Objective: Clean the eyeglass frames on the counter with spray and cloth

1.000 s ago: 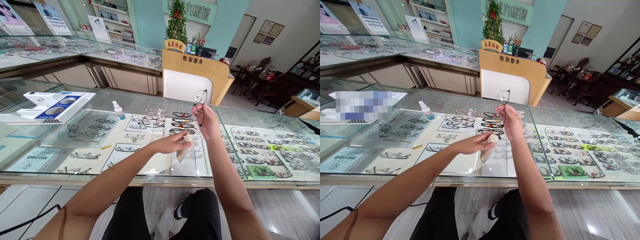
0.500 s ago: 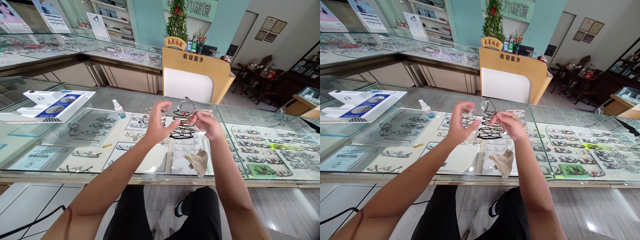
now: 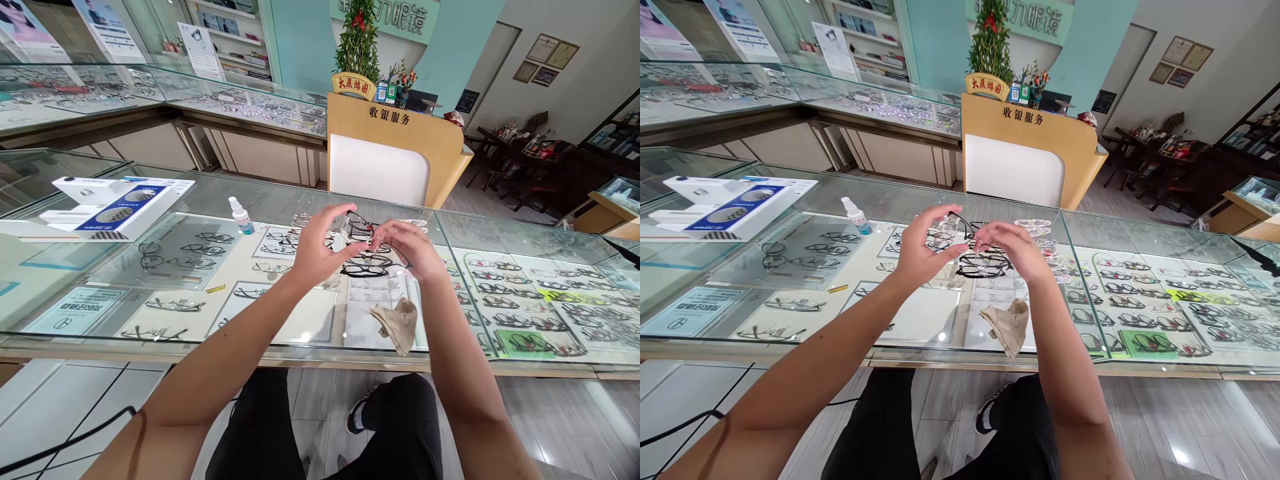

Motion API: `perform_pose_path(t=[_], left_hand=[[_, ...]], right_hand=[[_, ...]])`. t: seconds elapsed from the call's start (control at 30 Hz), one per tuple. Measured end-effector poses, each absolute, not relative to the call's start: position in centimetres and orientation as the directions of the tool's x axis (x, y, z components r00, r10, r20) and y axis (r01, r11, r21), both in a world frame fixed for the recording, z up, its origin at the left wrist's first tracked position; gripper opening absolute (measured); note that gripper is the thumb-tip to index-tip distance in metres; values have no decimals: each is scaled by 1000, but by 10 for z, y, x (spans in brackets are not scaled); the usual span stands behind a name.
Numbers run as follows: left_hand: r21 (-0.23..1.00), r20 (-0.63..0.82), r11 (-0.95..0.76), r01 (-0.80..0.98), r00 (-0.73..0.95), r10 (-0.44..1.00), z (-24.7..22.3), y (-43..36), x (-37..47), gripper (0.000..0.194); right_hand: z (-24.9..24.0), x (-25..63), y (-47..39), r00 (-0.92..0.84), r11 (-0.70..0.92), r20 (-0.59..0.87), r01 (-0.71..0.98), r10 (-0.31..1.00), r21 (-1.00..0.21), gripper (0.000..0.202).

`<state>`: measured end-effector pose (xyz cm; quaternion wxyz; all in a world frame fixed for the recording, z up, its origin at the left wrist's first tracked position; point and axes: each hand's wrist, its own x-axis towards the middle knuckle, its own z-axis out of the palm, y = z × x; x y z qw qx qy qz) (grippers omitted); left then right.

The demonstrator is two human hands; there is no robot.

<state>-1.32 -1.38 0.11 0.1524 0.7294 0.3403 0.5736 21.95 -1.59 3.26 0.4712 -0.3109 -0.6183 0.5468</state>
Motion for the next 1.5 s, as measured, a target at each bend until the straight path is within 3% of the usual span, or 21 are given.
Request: perform_pose_path(t=[0.17,0.4,0.73,1.0,1.17,1.4,1.5], left_hand=[[687,706,-676,266,-22,708,3,-10,-13,65],[789,615,-610,76,-92,783,0,2,-13,59],[859,492,-506,-75,-151,857,-2,11,-17,62],[901,430,-433,45,-232,872,-8,17,-19,59],[909,411,-389,153,-159,898,-10,18,-22,72],[921,388,-387,49,-3,922,-13,21,-23,90],[921,390,-390,-9,-3,921,-13,23,-23,83]], right_hand=[[27,221,-7,-67,352,360,-115,930,-929,19],[20,216,-4,-137,360,372,-107,918,-927,45],[19,213,-4,-56,442,440,20,896,-897,71],[14,207,-6,-5,597,600,118,800,-794,30],[7,205,0,122,567,601,228,790,-792,24],[3,212,15,268,435,418,-3,868,-901,41],[6,213,15,309,449,407,-79,860,-890,42]])
